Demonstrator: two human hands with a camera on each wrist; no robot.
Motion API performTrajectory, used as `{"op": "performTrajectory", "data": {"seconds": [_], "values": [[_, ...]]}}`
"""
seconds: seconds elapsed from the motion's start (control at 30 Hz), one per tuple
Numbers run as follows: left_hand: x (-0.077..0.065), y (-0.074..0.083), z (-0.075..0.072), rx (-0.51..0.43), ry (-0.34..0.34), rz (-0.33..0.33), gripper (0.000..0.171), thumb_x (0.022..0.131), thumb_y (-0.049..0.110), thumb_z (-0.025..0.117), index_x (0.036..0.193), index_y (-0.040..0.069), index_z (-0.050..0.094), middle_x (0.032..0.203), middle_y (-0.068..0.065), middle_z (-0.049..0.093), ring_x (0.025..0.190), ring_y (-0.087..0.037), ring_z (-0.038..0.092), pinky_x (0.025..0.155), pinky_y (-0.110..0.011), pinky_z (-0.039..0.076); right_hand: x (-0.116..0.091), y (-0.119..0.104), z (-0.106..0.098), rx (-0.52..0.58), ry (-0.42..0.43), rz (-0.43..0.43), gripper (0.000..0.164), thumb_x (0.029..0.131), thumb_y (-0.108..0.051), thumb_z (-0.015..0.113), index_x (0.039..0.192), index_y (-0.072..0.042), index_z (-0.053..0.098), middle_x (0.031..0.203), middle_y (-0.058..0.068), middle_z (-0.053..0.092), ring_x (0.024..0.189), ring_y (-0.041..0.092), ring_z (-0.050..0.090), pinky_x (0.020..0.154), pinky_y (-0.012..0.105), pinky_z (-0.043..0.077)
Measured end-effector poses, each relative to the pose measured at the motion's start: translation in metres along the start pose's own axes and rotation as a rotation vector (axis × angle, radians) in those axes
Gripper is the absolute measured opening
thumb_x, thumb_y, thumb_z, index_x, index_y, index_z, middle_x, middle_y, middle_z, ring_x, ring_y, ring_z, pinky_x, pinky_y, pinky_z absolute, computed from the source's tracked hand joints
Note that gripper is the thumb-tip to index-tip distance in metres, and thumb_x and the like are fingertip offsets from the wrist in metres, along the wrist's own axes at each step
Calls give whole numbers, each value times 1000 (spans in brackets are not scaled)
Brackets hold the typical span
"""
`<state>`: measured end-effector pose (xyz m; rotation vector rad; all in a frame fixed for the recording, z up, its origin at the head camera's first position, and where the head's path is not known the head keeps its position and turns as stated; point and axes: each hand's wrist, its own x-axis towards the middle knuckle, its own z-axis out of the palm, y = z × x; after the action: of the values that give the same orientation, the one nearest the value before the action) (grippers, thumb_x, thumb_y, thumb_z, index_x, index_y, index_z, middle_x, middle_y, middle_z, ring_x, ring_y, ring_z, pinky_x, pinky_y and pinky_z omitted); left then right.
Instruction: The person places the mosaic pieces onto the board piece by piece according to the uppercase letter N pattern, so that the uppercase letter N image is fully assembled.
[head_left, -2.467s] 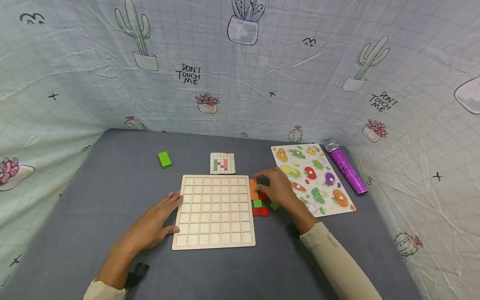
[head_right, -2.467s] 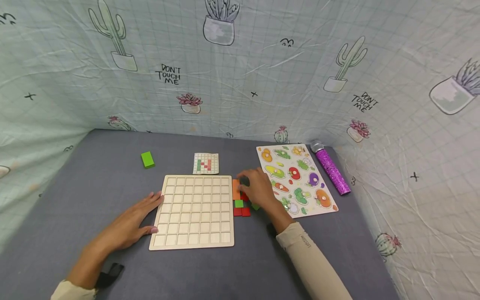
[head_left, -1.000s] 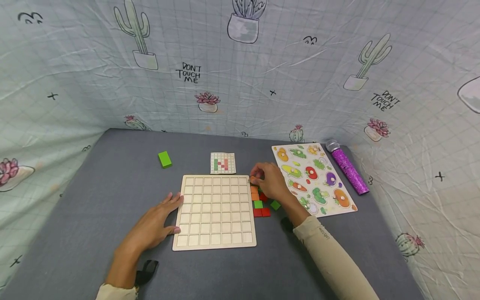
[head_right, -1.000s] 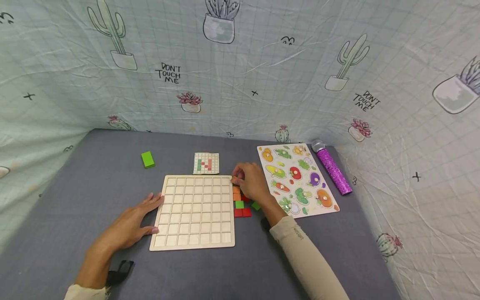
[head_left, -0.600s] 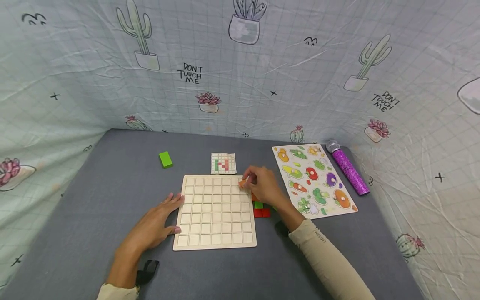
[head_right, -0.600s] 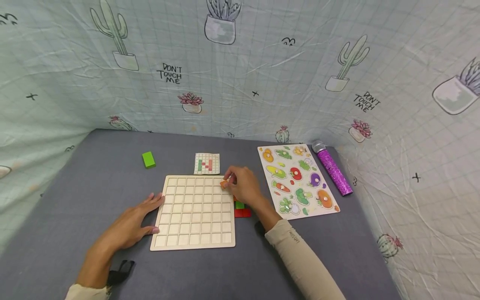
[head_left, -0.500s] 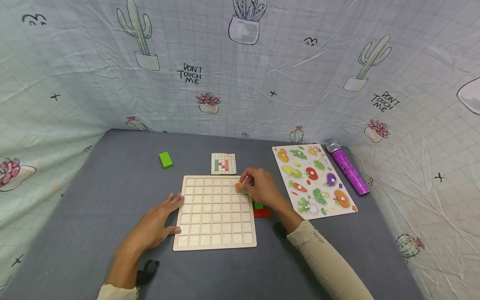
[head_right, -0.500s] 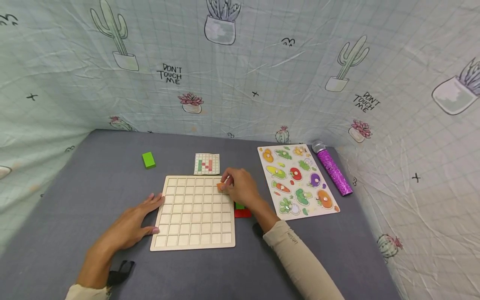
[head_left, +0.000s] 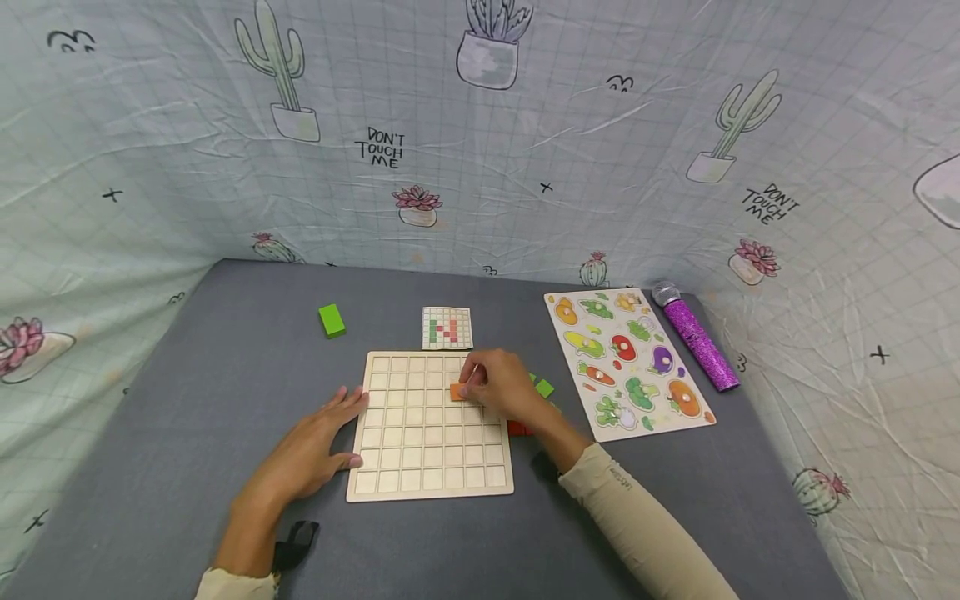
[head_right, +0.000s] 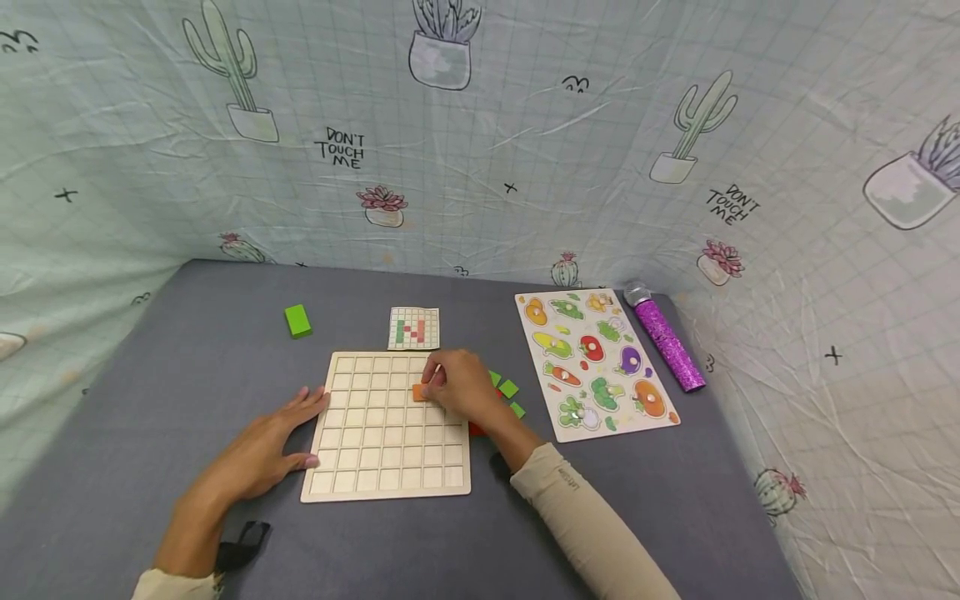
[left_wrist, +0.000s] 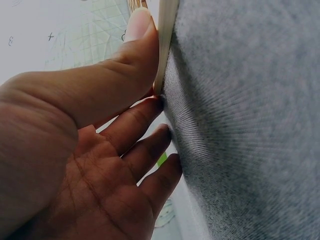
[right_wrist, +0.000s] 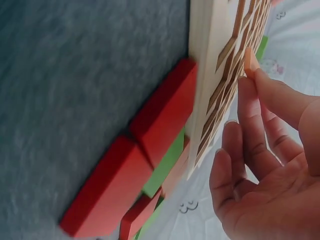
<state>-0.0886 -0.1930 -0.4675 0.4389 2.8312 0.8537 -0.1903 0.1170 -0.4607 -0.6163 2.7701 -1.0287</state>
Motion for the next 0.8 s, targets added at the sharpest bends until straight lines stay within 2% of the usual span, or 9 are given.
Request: {"op": "performTrajectory", "data": {"seconds": [0.27, 0.5, 0.8], "values": [[0, 0, 0, 3, -4, -5, 93, 82, 7, 89, 162, 4, 43, 171, -18, 38, 159, -46, 31, 120, -70, 35, 3, -3, 9, -42, 1, 13, 15, 87, -18, 89, 85, -20, 75, 72, -7, 68, 67, 8, 59, 63, 26, 47], [0, 2, -1, 12, -7, -20, 94, 81, 7, 90, 162, 4, 43, 170, -19, 38, 159, -46, 31, 120, -71, 35, 2, -6, 11, -86, -12, 23, 13, 88, -20, 89, 85, -20, 77, 73, -8, 66, 72, 8, 58, 66, 27, 47], [0, 2, -2, 10, -4, -3, 93, 81, 7, 90, 161, 3, 44, 170, -19, 39, 159, -46, 32, 119, -70, 36, 2, -7, 10, -61, -3, 7, 12, 85, -14, 91, 85, -17, 79, 73, -8, 70, 68, 6, 60, 66, 27, 49]]}}
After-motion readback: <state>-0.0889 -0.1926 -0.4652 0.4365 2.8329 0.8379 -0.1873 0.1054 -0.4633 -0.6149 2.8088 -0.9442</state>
